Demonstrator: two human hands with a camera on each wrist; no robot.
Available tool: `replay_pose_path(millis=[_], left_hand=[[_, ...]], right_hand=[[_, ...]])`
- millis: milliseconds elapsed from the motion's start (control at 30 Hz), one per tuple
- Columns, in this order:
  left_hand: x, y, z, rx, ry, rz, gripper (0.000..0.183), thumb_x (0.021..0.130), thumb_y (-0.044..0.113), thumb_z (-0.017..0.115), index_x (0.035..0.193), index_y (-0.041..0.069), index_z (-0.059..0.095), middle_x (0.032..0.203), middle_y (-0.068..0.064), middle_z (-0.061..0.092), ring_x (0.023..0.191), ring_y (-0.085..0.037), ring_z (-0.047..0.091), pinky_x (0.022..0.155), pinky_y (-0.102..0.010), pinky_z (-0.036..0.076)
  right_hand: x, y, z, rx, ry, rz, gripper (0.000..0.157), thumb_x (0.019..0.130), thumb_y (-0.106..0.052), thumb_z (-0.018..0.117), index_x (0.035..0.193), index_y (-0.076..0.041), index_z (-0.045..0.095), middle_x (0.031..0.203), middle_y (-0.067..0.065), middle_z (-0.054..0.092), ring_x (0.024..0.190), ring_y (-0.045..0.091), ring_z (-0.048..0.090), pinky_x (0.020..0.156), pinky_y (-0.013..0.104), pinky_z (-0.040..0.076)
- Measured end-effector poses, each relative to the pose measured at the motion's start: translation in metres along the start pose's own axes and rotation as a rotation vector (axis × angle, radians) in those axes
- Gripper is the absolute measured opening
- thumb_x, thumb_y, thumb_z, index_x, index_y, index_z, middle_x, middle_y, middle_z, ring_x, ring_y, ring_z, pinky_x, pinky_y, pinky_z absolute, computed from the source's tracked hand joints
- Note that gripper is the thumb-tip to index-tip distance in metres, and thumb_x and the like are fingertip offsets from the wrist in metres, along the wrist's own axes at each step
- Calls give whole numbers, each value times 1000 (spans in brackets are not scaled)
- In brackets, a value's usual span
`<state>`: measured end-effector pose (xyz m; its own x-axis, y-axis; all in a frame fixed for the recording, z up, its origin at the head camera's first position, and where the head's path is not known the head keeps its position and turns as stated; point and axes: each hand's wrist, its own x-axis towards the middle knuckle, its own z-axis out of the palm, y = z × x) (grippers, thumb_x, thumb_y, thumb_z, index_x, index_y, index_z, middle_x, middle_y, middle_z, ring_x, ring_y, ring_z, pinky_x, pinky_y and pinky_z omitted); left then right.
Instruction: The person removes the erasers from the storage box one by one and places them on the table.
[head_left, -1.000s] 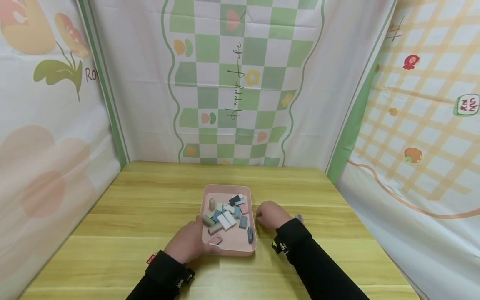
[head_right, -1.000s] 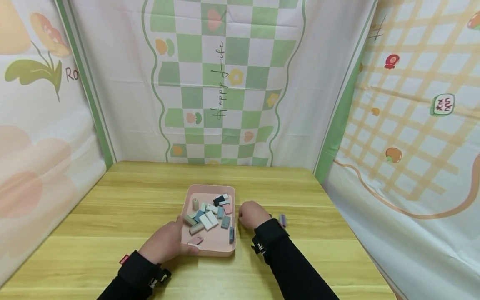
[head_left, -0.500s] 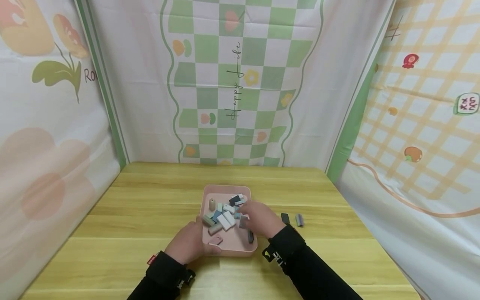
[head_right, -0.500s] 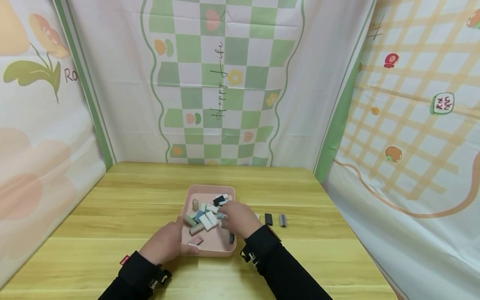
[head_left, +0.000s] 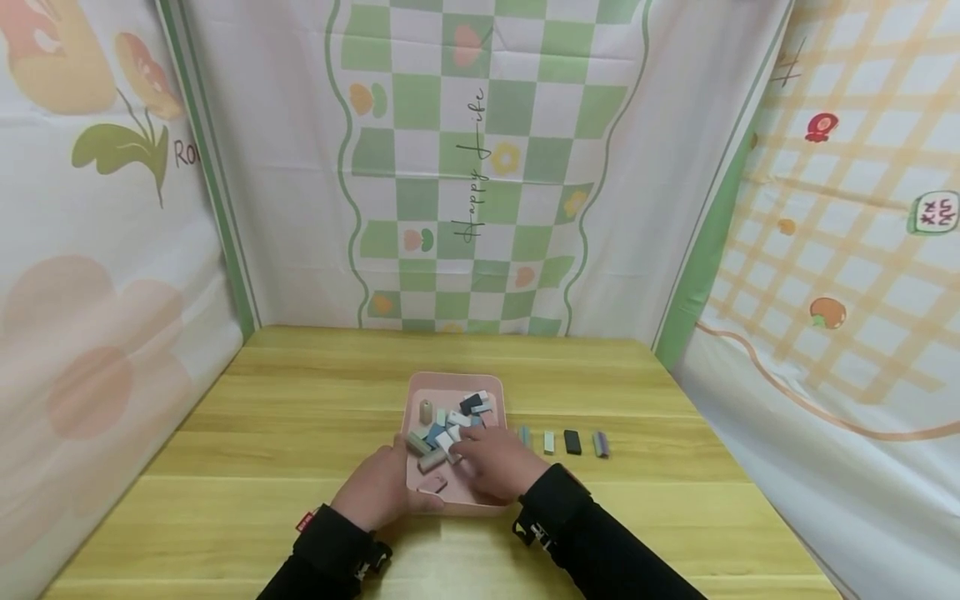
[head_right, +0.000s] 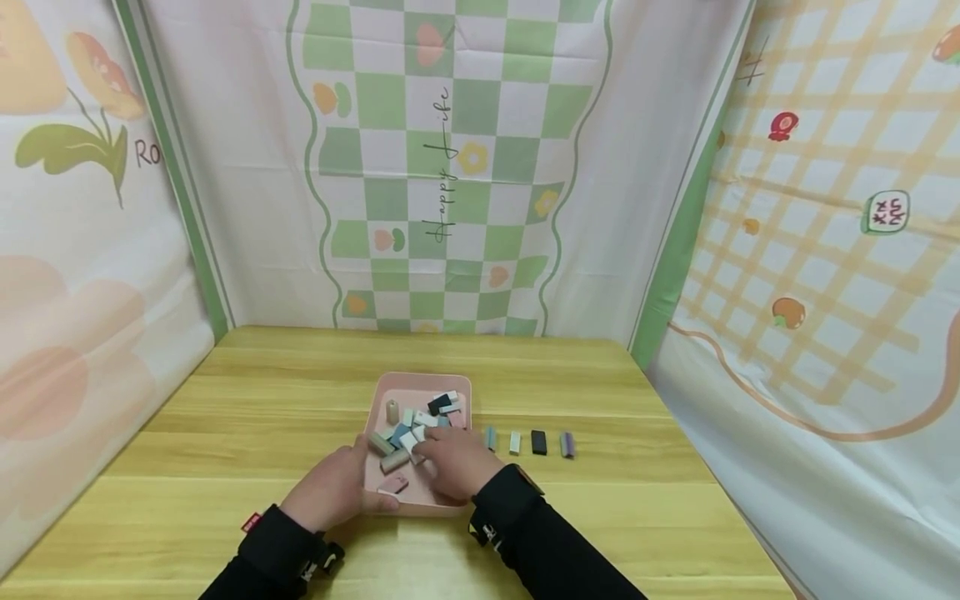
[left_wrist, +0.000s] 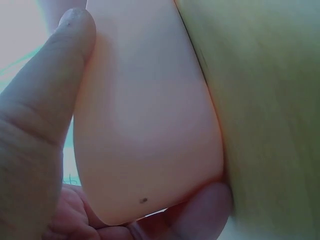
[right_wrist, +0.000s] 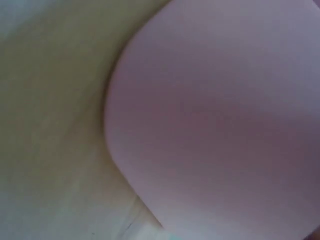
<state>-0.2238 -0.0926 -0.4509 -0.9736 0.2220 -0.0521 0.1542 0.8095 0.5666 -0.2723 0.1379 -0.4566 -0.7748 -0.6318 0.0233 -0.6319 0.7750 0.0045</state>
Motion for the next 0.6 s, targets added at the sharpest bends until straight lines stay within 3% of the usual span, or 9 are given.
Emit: replay_pose_path(millis=[167,300,400,600], left_hand=[[0,-2,1,17,6,6,130,69,60,96,155,-17,37,135,-32,65,122,-40,67,100,-55,56],[1,-3,2,11,7,7,130,69,60,96,155,-17,36,135,-32,65,122,-39,67,100,-55,56],[1,-3,3,8,3,10,131,69,60,96,156,-17,36,135,-32,65,121,-38,67,99,-54,56],[2,-3,3,19,-1,7,131,69,62,95,156,-16,37,134,-30,65,119,-37,68,98,-53,57]], right_hand=[[5,2,4,22,-20,25,55,100,-16,70,153,-21,59,155,4,60,138,25,61,113,44,51],[8,4,6,57,-29,52,56,103,-20,67,157,-20,55,159,6,57,143,28,57,116,45,49],[10,5,7,76,-17,57,53,101,-15,69,153,-20,59,152,5,62,136,24,61,112,42,52],[11,8,8,103,29,48,39,92,-9,77,129,-19,74,127,-1,70,109,14,62,96,33,55]])
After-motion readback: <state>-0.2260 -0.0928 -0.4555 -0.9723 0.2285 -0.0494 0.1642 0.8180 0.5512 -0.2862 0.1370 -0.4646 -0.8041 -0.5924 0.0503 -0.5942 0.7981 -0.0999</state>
